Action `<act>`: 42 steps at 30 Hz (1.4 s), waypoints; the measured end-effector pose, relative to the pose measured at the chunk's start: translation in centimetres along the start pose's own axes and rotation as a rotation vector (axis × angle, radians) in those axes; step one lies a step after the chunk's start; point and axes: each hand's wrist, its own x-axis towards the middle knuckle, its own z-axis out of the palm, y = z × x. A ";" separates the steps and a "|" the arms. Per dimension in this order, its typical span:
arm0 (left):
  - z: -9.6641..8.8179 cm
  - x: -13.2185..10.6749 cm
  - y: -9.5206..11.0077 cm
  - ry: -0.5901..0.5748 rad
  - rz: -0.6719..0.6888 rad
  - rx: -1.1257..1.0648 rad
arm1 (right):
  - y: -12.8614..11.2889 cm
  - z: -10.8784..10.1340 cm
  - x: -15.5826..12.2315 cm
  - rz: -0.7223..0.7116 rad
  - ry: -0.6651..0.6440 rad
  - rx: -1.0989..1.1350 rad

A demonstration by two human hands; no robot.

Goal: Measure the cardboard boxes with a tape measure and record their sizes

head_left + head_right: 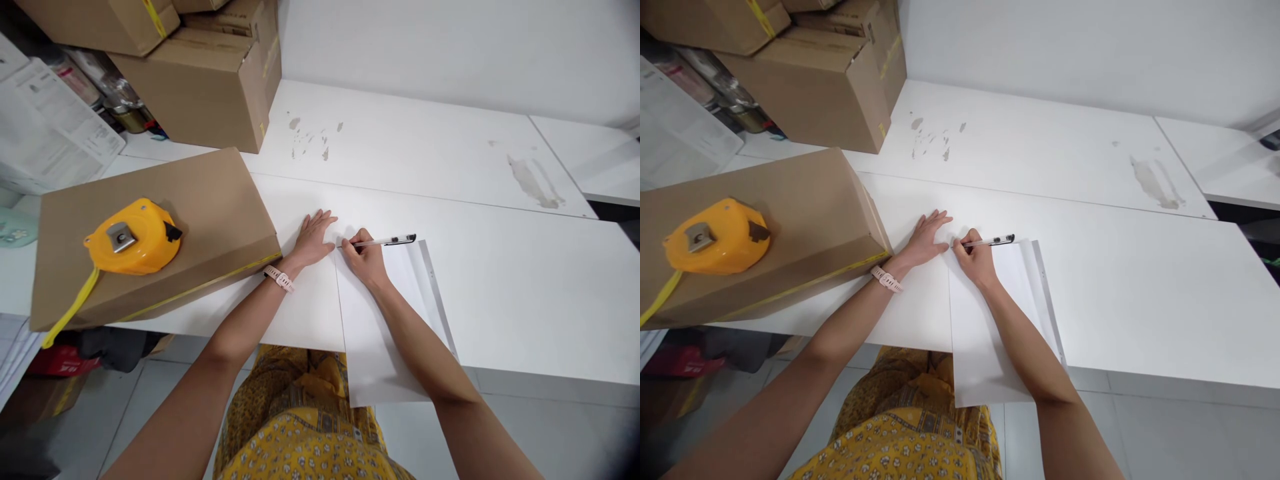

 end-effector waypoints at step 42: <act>-0.2 -0.2 0.3 -0.009 -0.007 0.003 | 0.2 0.0 0.1 -0.026 0.025 -0.024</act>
